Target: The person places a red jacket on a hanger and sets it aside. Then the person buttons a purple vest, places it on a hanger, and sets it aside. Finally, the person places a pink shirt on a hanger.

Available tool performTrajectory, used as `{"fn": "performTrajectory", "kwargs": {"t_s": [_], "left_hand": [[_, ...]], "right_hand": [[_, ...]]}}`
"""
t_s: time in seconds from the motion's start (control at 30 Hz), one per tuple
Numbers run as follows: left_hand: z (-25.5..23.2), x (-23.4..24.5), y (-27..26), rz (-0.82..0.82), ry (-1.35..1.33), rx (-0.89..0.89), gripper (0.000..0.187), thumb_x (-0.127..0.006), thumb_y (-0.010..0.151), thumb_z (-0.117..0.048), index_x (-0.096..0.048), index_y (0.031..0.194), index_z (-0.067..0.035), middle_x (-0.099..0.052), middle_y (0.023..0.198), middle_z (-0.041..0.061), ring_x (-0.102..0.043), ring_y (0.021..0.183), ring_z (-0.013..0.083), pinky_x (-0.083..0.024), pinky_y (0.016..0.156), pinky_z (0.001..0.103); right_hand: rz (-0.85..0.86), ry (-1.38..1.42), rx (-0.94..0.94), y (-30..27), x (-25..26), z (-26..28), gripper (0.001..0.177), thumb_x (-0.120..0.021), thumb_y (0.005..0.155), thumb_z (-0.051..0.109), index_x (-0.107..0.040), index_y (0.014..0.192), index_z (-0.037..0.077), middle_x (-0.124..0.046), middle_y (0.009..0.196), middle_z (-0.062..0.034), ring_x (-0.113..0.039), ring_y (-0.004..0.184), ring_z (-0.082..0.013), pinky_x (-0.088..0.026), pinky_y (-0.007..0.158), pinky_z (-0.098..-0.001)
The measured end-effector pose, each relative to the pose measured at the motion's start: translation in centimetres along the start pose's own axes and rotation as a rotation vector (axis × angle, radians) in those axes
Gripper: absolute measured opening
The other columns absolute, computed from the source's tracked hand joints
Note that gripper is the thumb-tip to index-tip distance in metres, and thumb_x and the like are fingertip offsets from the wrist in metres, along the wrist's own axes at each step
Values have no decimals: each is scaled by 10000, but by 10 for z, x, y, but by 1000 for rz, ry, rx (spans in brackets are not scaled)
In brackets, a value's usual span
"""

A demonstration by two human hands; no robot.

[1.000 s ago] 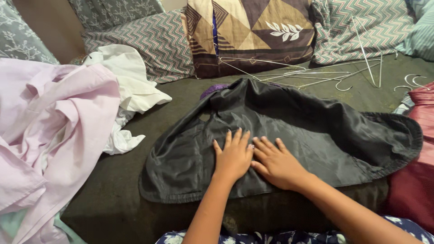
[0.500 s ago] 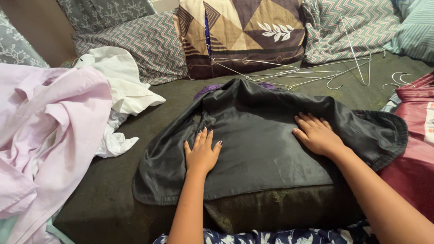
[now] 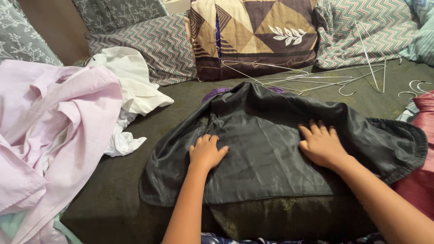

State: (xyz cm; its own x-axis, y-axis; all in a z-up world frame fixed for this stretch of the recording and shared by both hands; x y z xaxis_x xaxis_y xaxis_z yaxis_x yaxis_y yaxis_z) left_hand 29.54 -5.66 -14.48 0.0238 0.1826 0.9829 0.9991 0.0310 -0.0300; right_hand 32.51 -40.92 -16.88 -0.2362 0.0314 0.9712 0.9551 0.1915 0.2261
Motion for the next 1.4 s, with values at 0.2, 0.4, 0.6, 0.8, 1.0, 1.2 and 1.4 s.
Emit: {"fn": "performTrajectory", "kwargs": {"t_s": [0.2,0.4,0.6,0.8,1.0,1.2,1.4], "left_hand": [[-33,38,88,203,107,177,473,-677,920,-400,-671,1335,-173,-614,1421,71,-626,1273,324,-549,969,503],[-78,46,185,-230,-211,128,347,-582,936,-263,-759,1189,-104,-721,1262,163,-680,1185,346,-557,929,498],[-84,12,162,-506,-278,12,272,-660,845,-290,-753,1027,-110,-652,1178,97,-557,1175,329,-437,955,544],[-127,-1,155,-601,-428,-388,251,-668,877,-260,-744,1049,-94,-657,1181,91,-589,1148,313,-440,987,485],[-124,-11,158,-515,-450,-418,233,-674,878,-265,-752,1036,-113,-702,1128,70,-621,1127,294,-449,988,472],[-123,-13,157,-526,-460,-385,375,-696,860,-267,-692,1182,-74,-682,1173,93,-586,1171,317,-423,994,502],[-122,-20,159,-462,-433,-364,376,-707,842,-269,-706,1163,-74,-664,1203,79,-556,1213,304,-401,1019,501]], "right_hand": [[106,-261,295,68,27,59,276,-642,778,252,-769,983,116,-718,1163,-59,-615,1215,-240,-483,1039,-368],[73,-56,120,161,14,65,214,-630,810,211,-806,860,101,-753,920,-134,-728,891,-326,-586,735,-446],[-413,403,15,137,58,36,160,-628,845,209,-757,850,115,-747,913,-131,-688,916,-362,-537,806,-492],[-1020,303,44,90,132,-1,259,-588,783,1,-711,1007,40,-705,1004,-155,-630,991,-398,-511,907,-459],[-329,949,-200,140,46,-64,275,-592,890,86,-755,1106,37,-771,1010,-142,-699,934,-261,-516,865,-350],[334,1002,-152,144,-7,-23,443,-566,956,366,-739,1196,36,-850,918,-168,-730,840,-252,-536,787,-355],[72,420,-278,146,1,-18,745,-753,813,619,-652,1278,46,-723,1102,-236,-684,1041,-397,-539,896,-473]]}}
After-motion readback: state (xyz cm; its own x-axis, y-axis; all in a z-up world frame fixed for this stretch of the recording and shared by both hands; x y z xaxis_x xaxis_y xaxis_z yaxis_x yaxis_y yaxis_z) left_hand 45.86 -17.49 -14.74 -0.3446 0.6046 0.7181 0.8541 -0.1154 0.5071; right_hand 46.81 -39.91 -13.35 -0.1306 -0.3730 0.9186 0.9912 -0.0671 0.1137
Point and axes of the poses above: each hand's wrist, its own y-axis towards the middle knuckle, its own x-axis out of the back of the hand, z = x × y, the point moved 8 cm from there along y, towards the middle knuckle
